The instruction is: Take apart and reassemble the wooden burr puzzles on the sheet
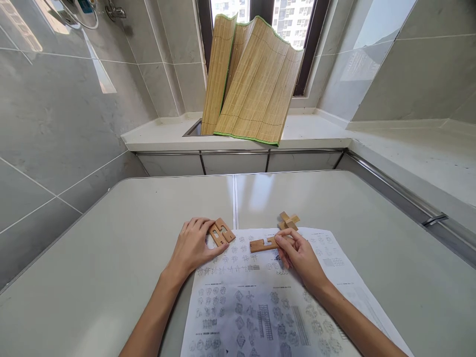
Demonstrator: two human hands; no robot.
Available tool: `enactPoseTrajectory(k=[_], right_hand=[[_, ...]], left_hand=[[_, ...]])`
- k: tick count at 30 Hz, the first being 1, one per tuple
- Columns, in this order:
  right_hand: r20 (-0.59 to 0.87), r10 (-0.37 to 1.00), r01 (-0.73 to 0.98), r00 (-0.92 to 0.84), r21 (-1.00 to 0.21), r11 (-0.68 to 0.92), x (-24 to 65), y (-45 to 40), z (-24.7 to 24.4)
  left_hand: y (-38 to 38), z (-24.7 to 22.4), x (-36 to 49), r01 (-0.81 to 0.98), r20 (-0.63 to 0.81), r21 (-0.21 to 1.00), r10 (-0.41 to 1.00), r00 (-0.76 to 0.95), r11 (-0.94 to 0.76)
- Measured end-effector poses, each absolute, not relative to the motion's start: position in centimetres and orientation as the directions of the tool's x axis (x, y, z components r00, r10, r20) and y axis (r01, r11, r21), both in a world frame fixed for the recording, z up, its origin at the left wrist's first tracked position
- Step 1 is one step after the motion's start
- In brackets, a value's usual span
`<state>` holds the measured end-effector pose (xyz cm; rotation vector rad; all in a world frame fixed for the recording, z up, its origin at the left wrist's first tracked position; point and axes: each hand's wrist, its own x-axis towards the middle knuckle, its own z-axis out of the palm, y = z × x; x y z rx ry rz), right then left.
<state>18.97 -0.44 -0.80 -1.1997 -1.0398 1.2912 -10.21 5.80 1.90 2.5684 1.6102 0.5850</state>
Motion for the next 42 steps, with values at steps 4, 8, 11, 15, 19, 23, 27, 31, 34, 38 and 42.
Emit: enactPoseTrajectory(k=[4,8,11,15,19,23,27,31,34,38,42], right_hand=[[-0.084,0.996,-0.134,0.034,-0.988,-0.079,19.0,-0.4,-0.9],[-0.062,0.998,-0.13,-0.001,-0.99,-0.061,18.9,-0.6,-0.5],[-0.049,0.998,-0.15,-0.046,-0.987,-0.055,18.6,-0.8,-0.1],[-0.025,0.992,-0.21,-0.121,-0.976,-0.05,18.4,-1.0,0.0],[0.002,0.968,-0.249,-0.252,-0.966,-0.063,18.1,-1.2,-0.4],[0.023,0.935,-0.243,-0.353,-0.968,-0.068,17.9,-1.4,-0.5],[0.069,0.982,-0.178,-0.178,-0.983,0.037,18.2,-1.3,-0.1],[0.098,0.994,-0.117,0.043,-0.988,0.103,19.0,-0.9,0.1],[0.111,0.983,-0.087,0.147,-0.988,0.124,19.4,-0.7,-0.3],[0.1,0.979,-0.077,0.175,-0.99,0.115,19.5,-0.6,-0.7],[0.103,0.981,-0.047,0.165,-0.993,0.112,19.5,-0.5,-0.7]], left_hand=[[5.7,2.1,-10.1,0.856,0.287,0.246,0.878,0.383,-0.454],[5.0,3.1,-8.7,0.786,0.375,0.33,0.837,0.399,-0.523],[3.9,3.7,-6.6,0.67,0.329,0.567,0.877,0.349,-0.48],[1.8,3.8,-3.8,0.422,0.039,0.887,0.943,0.33,-0.185],[0.1,3.4,-1.5,0.225,-0.08,0.974,0.92,0.384,-0.009],[-0.4,3.0,-0.3,0.162,-0.129,0.983,0.957,0.26,0.088],[0.5,2.9,-2.0,0.185,-0.139,0.974,0.989,0.048,0.128],[1.8,3.1,-5.7,0.508,-0.017,0.858,0.991,-0.133,0.083],[2.5,3.2,-8.1,0.731,0.042,0.676,0.984,-0.172,0.099],[3.0,3.1,-9.1,0.878,0.032,0.458,0.984,-0.175,0.141],[3.3,3.2,-8.7,0.929,0.011,0.318,0.979,-0.203,0.19]])
